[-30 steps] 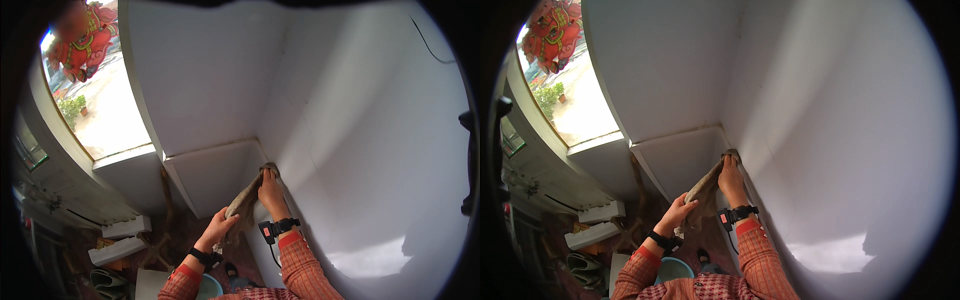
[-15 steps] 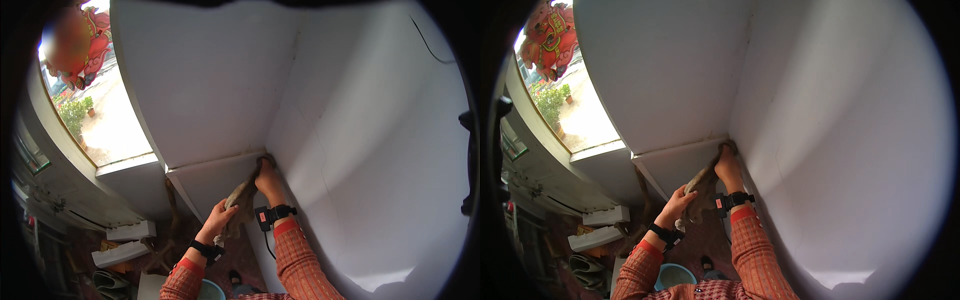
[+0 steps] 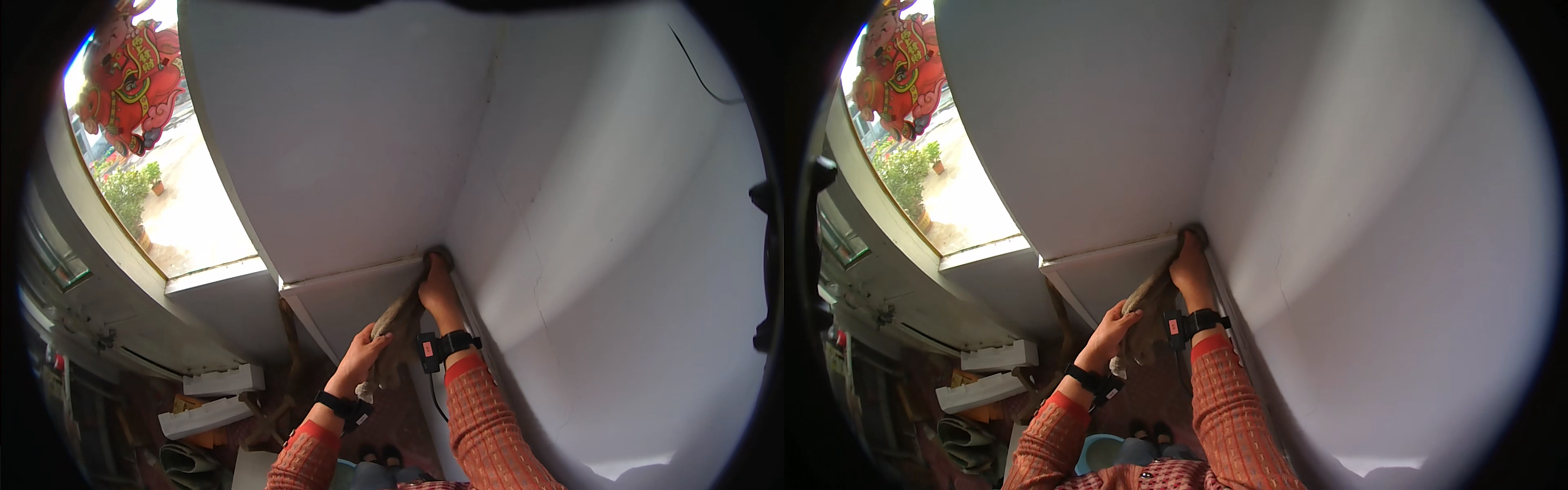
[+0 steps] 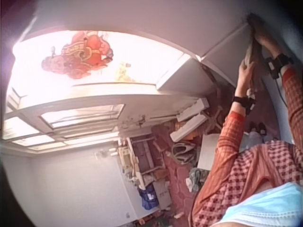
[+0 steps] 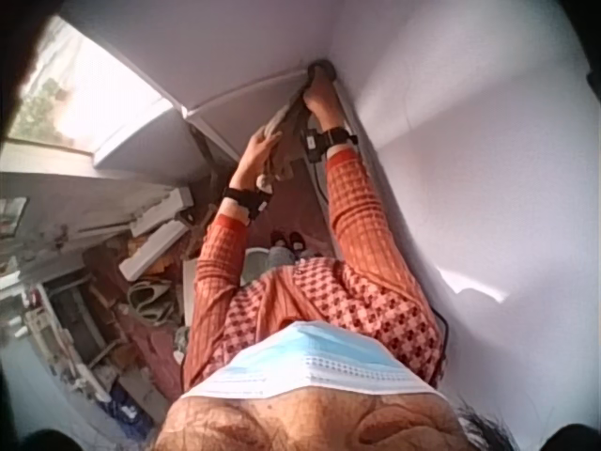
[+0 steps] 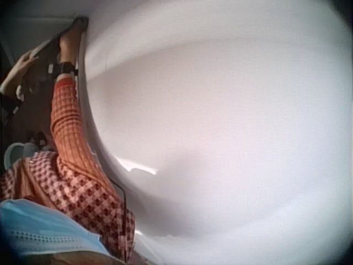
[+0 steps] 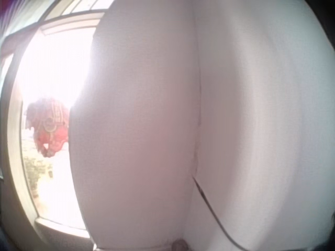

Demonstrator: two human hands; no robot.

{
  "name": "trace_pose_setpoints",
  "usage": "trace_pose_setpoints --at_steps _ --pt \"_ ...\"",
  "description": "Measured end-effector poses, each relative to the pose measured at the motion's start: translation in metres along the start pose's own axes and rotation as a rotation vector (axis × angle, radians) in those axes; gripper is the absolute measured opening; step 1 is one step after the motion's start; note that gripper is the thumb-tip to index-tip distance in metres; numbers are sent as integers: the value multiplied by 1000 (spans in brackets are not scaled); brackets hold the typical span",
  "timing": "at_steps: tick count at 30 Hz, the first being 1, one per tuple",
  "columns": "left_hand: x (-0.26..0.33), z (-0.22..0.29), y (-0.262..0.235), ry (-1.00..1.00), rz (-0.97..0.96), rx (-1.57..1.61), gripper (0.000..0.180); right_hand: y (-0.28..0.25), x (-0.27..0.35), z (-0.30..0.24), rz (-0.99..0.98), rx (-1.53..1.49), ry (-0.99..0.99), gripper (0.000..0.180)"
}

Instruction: The person wipes a white wall and window frame with a cloth, then moves a small wooden stool and places a white board against the wall. The person then sits on the floor and wrings the cloth in a blue basin of water.

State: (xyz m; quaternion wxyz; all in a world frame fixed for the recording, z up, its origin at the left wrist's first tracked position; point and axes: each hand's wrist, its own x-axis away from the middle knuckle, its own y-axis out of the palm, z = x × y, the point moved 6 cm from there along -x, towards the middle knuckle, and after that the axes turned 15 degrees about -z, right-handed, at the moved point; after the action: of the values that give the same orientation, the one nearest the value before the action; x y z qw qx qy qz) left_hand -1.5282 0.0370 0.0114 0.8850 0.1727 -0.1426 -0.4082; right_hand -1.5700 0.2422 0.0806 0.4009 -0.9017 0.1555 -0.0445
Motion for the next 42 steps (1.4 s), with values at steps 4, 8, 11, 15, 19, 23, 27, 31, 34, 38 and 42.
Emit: trace_pose_setpoints --at_steps 4,8,11,15,19,23,27,31,34,38,42 --pt "9 1 -9 13 5 101 35 17 1 5 69 83 -49 59" --pt "34 6 -24 18 11 124 36 48 0 -1 46 44 -226 59" --pt "51 9 -30 51 26 134 37 61 -1 -12 -57 -104 -362 58" --pt "38 6 -27 -9 -8 52 34 27 12 -13 184 83 -211 56" --pt "6 3 -19 -63 -81 20 32 5 10 -8 56 219 13 54" --pt "3 6 -21 -63 -64 11 34 16 0 -16 42 320 19 51" --pt "16 12 -20 26 -106 218 34 35 -2 -31 -59 272 -274 49" --pt "16 17 -28 6 -69 44 34 18 3 -23 164 336 -66 45" --pt "27 15 -36 -3 -52 97 34 33 2 -37 53 349 -116 42" --pt "55 17 -60 48 26 130 34 58 2 -64 104 289 -179 39" --pt "78 18 -74 86 69 145 36 84 7 -90 139 316 -266 33"
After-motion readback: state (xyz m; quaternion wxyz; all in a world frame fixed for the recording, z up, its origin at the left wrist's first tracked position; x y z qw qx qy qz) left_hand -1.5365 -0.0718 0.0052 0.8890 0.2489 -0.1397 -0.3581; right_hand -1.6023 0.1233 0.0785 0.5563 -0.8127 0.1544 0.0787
